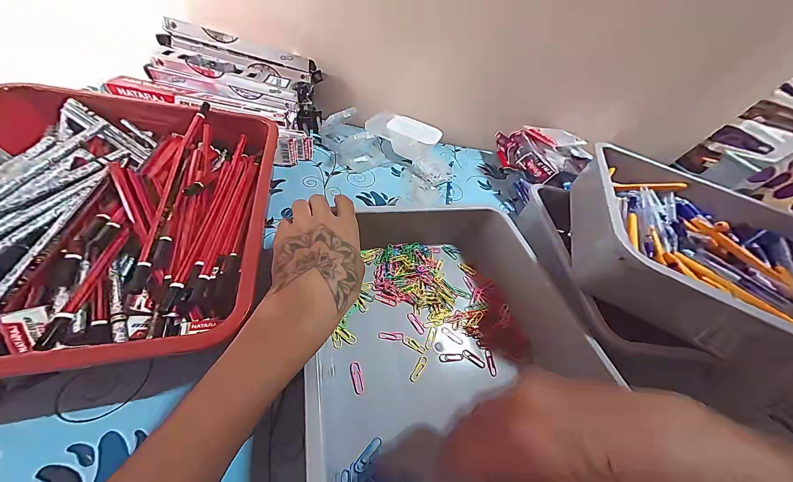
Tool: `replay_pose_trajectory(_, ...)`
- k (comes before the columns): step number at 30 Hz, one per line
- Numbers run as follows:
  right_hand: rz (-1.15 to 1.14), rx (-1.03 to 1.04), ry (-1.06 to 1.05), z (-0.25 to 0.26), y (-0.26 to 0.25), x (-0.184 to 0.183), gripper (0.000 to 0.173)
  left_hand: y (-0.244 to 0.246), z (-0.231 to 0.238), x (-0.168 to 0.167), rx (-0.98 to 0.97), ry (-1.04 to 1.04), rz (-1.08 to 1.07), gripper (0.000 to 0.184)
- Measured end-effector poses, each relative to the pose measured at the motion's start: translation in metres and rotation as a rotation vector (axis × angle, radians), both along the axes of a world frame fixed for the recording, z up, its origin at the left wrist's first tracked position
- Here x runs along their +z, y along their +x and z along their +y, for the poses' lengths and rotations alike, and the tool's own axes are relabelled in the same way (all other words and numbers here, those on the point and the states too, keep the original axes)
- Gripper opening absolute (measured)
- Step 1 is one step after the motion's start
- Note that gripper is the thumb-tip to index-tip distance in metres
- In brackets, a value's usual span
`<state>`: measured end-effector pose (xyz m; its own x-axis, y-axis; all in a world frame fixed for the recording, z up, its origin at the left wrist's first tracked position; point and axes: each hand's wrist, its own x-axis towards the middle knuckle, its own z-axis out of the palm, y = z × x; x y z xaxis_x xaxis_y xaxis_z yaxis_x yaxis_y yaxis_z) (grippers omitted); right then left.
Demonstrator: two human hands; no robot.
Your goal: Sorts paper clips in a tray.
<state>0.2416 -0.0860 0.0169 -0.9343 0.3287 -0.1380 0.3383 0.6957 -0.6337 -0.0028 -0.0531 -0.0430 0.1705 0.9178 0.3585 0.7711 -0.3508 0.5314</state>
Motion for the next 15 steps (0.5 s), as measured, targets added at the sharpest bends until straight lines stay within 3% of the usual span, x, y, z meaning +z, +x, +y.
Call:
replay_pose_trajectory(2, -0.154, -0.216, 0.423, 0.023, -0.008, 0.006, 0.011, -0.003, 0.003, -0.005, -0.011, 0.012, -0.087, 0.014)
replay_pose_trajectory(4, -0.439, -0.421, 0.602, 0.055, -0.02, 0.008, 0.004, -0.006, 0.006, -0.012, -0.015, 0.004, -0.116, 0.016)
replay_pose_trajectory(7, -0.85, -0.557, 0.519, 0.106, -0.037, -0.001, 0.006, -0.005, 0.011, -0.014, 0.025, 0.004, -0.044, 0.017)
replay_pose_trajectory(10, -0.947, -0.546, 0.516, 0.129, -0.035, -0.011, 0.002, 0.01, 0.029, 0.014, 0.087, -0.233, 0.408, 0.034)
replay_pose_trajectory(12, -0.951, -0.534, 0.545, 0.13, -0.031, -0.009, 0.006, 0.006, 0.037, 0.0, 0.086, -0.132, 0.434, 0.037)
replay_pose_trajectory(13, -0.944, -0.541, 0.562, 0.129, -0.028, -0.007, 0.01, 0.0, 0.044, -0.018, 0.085, 0.019, 0.397, 0.037)
replay_pose_trajectory(14, -0.929, -0.557, 0.576, 0.128, -0.025, -0.004, 0.014, -0.002, 0.064, -0.053, 0.142, 0.316, 0.29, 0.038)
replay_pose_trajectory(15, -0.889, -0.574, 0.584, 0.125, -0.021, 0.0, 0.019, -0.001, 0.07, -0.055, 0.138, 0.19, 0.292, 0.044)
